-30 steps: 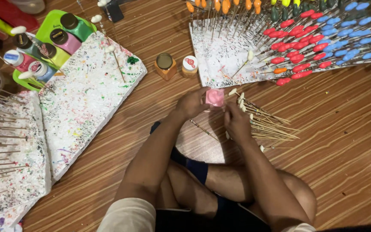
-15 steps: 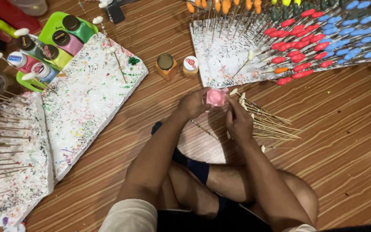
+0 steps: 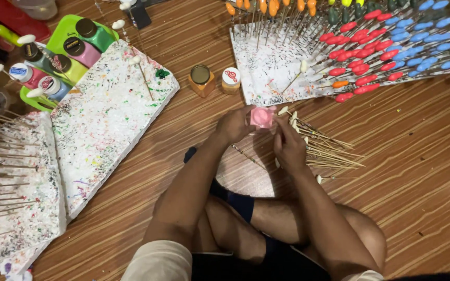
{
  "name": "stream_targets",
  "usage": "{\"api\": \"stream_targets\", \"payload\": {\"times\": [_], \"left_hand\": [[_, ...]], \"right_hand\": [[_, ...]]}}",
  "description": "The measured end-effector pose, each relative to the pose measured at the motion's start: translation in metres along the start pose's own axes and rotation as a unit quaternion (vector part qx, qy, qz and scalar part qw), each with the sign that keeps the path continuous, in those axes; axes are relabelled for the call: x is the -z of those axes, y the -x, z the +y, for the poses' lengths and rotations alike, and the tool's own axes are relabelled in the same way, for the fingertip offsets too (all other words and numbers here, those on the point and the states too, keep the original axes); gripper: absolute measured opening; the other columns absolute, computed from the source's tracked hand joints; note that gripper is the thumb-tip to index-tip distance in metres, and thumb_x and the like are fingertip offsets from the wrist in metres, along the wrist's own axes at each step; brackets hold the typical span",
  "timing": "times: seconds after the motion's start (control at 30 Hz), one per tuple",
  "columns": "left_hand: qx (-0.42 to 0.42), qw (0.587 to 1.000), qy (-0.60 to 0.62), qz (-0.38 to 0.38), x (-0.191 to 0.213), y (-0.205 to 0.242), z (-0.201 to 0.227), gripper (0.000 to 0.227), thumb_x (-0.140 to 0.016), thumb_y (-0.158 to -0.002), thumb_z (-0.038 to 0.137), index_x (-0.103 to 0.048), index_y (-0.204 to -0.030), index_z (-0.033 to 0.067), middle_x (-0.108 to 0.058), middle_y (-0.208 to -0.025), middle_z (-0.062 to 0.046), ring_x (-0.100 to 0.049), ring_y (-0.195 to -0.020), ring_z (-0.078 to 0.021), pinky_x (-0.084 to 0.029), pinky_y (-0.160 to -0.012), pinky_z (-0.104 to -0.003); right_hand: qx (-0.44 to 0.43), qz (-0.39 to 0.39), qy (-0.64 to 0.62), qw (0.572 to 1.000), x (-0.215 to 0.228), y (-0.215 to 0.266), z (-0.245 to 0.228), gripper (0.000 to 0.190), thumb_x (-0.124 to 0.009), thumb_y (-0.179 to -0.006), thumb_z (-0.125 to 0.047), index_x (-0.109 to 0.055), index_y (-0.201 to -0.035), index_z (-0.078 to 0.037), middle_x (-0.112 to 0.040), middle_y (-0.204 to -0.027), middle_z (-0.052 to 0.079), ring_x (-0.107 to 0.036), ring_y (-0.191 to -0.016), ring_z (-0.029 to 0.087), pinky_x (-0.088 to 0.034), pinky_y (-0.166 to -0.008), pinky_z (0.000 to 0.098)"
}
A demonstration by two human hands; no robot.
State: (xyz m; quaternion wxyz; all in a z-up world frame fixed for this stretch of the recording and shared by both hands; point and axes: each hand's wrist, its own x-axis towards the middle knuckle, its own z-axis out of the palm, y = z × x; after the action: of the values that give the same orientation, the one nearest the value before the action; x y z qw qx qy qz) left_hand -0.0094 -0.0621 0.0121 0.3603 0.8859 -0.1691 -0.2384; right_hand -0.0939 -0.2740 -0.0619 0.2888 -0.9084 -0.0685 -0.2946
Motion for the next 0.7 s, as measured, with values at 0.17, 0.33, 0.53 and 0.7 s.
{"api": "stream_targets", "payload": {"times": [0.17,0.33,0.53,0.7], "left_hand": [[0.001,1.000,0.007,-0.004,-0.004,-0.001,0.000,0.065,-0.072,-0.089,0.026,-0.050,-0.149,0.0170,-0.070,-0.131,-0.013,-0.062,-0.127,-0.0390,-0.050,-0.107,-0.056],[0.011,1.000,0.004,-0.006,-0.005,-0.001,-0.002,0.067,-0.071,-0.089,0.028,-0.048,-0.151,0.0197,-0.070,-0.132,-0.011,-0.062,-0.128,-0.0380,-0.049,-0.107,-0.056],[-0.004,1.000,0.017,0.000,-0.003,0.001,-0.001,0.066,-0.073,-0.088,0.026,-0.050,-0.149,0.0142,-0.070,-0.130,-0.015,-0.062,-0.127,-0.0402,-0.050,-0.107,-0.056],[-0.001,1.000,0.006,0.001,-0.004,0.000,-0.002,0.068,-0.074,-0.088,0.025,-0.049,-0.150,0.0158,-0.070,-0.131,-0.014,-0.062,-0.127,-0.0387,-0.050,-0.107,-0.056]], "right_hand": [[-0.014,-0.057,0.007,0.998,0.011,0.000,-0.011,0.039,-0.066,-0.089,-0.007,-0.075,-0.126,-0.019,-0.077,-0.101,0.015,-0.075,-0.095,0.035,-0.062,-0.080,0.0447],[0.005,0.011,0.004,1.000,0.003,0.004,-0.006,0.042,-0.067,-0.090,-0.003,-0.074,-0.129,-0.017,-0.076,-0.110,0.013,-0.074,-0.102,0.032,-0.060,-0.086,0.0411],[-0.013,-0.039,-0.009,0.999,0.006,0.002,-0.007,0.041,-0.066,-0.089,-0.005,-0.073,-0.128,-0.019,-0.076,-0.104,0.017,-0.074,-0.096,0.037,-0.061,-0.080,0.0461],[-0.013,-0.061,-0.015,0.998,0.007,0.004,-0.009,0.043,-0.066,-0.089,-0.003,-0.072,-0.130,-0.015,-0.076,-0.105,0.021,-0.074,-0.095,0.040,-0.062,-0.079,0.0491]]}}
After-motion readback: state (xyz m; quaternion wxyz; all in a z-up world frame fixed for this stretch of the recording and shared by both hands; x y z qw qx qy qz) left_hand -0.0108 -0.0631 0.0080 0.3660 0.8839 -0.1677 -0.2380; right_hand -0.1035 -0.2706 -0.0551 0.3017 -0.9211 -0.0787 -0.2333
